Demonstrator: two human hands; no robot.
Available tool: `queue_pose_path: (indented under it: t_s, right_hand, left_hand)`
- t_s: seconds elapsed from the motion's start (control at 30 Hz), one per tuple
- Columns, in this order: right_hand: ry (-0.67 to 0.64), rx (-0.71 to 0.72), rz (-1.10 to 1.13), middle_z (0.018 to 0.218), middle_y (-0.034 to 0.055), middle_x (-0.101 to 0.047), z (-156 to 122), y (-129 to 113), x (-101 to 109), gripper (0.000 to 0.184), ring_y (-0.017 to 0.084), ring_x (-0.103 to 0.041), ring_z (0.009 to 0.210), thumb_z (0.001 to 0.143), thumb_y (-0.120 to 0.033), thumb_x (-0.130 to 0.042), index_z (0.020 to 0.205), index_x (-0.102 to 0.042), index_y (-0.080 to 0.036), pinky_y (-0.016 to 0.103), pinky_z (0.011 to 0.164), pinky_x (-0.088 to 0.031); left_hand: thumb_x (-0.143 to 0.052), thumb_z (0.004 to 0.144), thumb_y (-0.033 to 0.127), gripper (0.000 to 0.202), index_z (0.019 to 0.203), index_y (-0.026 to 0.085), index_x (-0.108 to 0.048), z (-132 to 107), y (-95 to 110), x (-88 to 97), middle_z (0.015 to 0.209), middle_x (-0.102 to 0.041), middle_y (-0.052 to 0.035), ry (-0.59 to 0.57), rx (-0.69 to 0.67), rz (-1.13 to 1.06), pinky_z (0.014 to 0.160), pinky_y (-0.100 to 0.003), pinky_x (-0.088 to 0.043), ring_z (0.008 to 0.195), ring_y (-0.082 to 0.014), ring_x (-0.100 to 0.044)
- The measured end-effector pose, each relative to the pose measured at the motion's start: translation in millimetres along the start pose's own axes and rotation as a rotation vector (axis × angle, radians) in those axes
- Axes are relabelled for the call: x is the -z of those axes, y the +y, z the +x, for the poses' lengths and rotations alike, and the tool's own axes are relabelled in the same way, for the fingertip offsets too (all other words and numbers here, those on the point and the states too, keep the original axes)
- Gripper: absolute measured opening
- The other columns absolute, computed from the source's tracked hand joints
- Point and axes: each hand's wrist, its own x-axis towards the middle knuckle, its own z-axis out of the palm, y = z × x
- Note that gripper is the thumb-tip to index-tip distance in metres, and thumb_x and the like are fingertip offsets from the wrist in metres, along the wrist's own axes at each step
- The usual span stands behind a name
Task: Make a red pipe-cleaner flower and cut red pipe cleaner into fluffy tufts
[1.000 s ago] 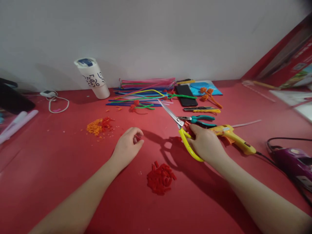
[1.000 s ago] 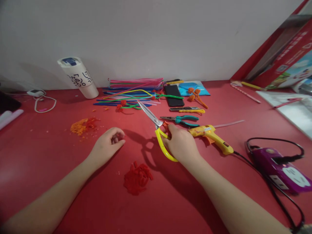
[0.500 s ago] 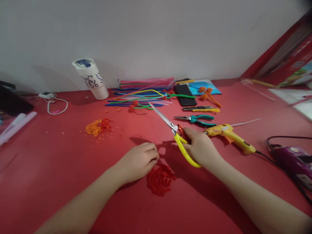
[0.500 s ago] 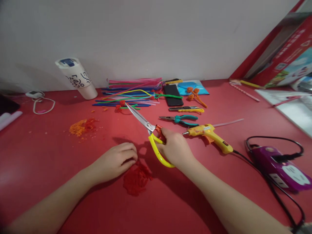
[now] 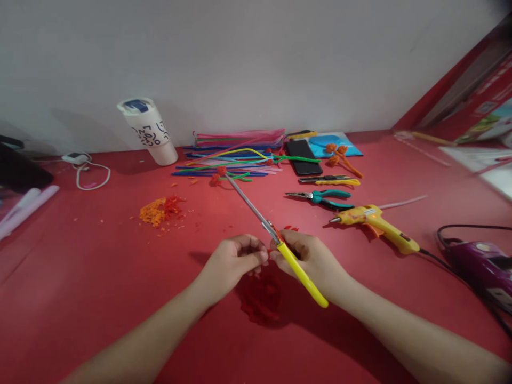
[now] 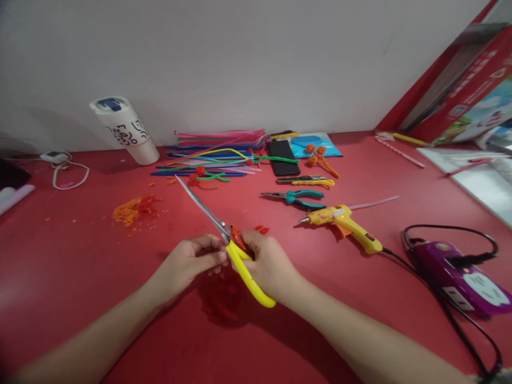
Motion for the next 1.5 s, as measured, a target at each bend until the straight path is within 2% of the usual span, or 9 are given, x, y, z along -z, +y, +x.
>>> queue_pose_path:
  t_s: [0.27, 0.37, 0.53, 0.63, 0.73, 0.87, 1.1, 1.5]
  right_hand:
    - [0.058, 0.038, -0.168, 0.054, -0.0063, -0.037, 0.6, 1.7, 0.0, 0.02, 0.008, -0.033, 0.05, 0.07, -0.033, -0.052, 0.06, -0.041, -0.019, 0.019, 0.044, -0.027]
    - [0.081, 0.062, -0.318, 0.055, -0.0059, -0.04, -0.1, 2.2, 5.2, 0.023, 0.009, -0.035, 0.049, 0.072, -0.039, -0.053, 0.065, -0.043, -0.02, 0.02, 0.045, -0.028]
    - [0.054, 0.124, -0.741, 0.057, -0.0013, -0.052, -2.4, 7.1, 11.8, 0.031, 0.013, -0.046, 0.047, 0.076, -0.05, -0.048, 0.079, -0.045, -0.019, 0.023, 0.046, -0.027]
    - [0.044, 0.202, -0.895, 0.059, 0.0028, -0.059, -4.4, 10.9, 11.7, 0.033, 0.017, -0.053, 0.048, 0.082, -0.05, -0.041, 0.085, -0.047, -0.017, 0.024, 0.045, -0.025]
    - [0.05, 0.274, -0.988, 0.057, 0.0044, -0.061, -6.6, 13.1, 10.8, 0.038, 0.018, -0.055, 0.047, 0.084, -0.052, -0.034, 0.083, -0.048, -0.017, 0.025, 0.044, -0.024]
    - [0.058, 0.321, -1.026, 0.054, 0.0039, -0.06, -7.7, 13.8, 10.1, 0.04, 0.019, -0.056, 0.045, 0.085, -0.053, -0.03, 0.079, -0.046, -0.017, 0.025, 0.043, -0.025]
    - [0.08, 0.353, -1.025, 0.051, 0.0032, -0.058, -6.7, 12.9, 9.8, 0.036, 0.018, -0.055, 0.042, 0.086, -0.049, -0.029, 0.076, -0.045, -0.019, 0.025, 0.042, -0.024]
    - [0.084, 0.364, -1.031, 0.051, 0.0033, -0.058, -6.7, 16.9, 9.1, 0.036, 0.018, -0.054, 0.042, 0.086, -0.049, -0.03, 0.076, -0.046, -0.018, 0.025, 0.042, -0.024]
  left_hand:
    - [-0.064, 0.064, 0.019, 0.007, 0.068, 0.014, -0.062, -0.2, 1.2, -1.6, 0.059, -0.059, 0.0014, 0.053, 0.03, -0.003, 0.052, -0.021, -0.041, 0.049, -0.0076, -0.05]
    - [-0.064, 0.065, 0.018, 0.004, 0.066, 0.014, -0.062, -0.5, 3.6, 0.7, 0.056, -0.058, 0.0022, 0.152, -0.041, -0.073, 0.051, -0.019, -0.04, 0.048, -0.0067, -0.05]
    - [-0.066, 0.066, 0.019, 0.006, 0.069, 0.015, -0.062, -1.5, 9.3, 10.7, 0.061, -0.063, 0.0014, 0.367, -0.231, -0.267, 0.053, -0.018, -0.042, 0.052, -0.0066, -0.052]
    - [-0.066, 0.066, 0.017, 0.005, 0.07, 0.015, -0.063, -2.2, 12.5, 15.9, 0.065, -0.065, 0.0004, 0.429, -0.273, -0.35, 0.053, -0.017, -0.042, 0.053, -0.0065, -0.054]
    - [-0.065, 0.067, 0.015, 0.002, 0.068, 0.016, -0.064, -2.8, 15.2, 18.3, 0.062, -0.062, 0.002, 0.449, -0.309, -0.377, 0.054, -0.017, -0.042, 0.053, -0.0059, -0.053]
    - [-0.065, 0.067, 0.014, 0.005, 0.063, 0.016, -0.063, -4.1, 17.3, 18.2, 0.058, -0.059, 0.0037, 0.448, -0.342, -0.397, 0.056, -0.017, -0.043, 0.052, -0.0053, -0.052]
    - [-0.065, 0.066, 0.016, 0.002, 0.065, 0.017, -0.065, -4.8, 16.8, 17.8, 0.059, -0.059, 0.0029, 0.448, -0.345, -0.388, 0.054, -0.018, -0.044, 0.052, -0.0062, -0.052]
    - [-0.065, 0.067, 0.017, 0.004, 0.063, 0.016, -0.064, -5.7, 18.5, 17.6, 0.058, -0.059, 0.0028, 0.439, -0.35, -0.38, 0.055, -0.019, -0.043, 0.053, -0.0064, -0.052]
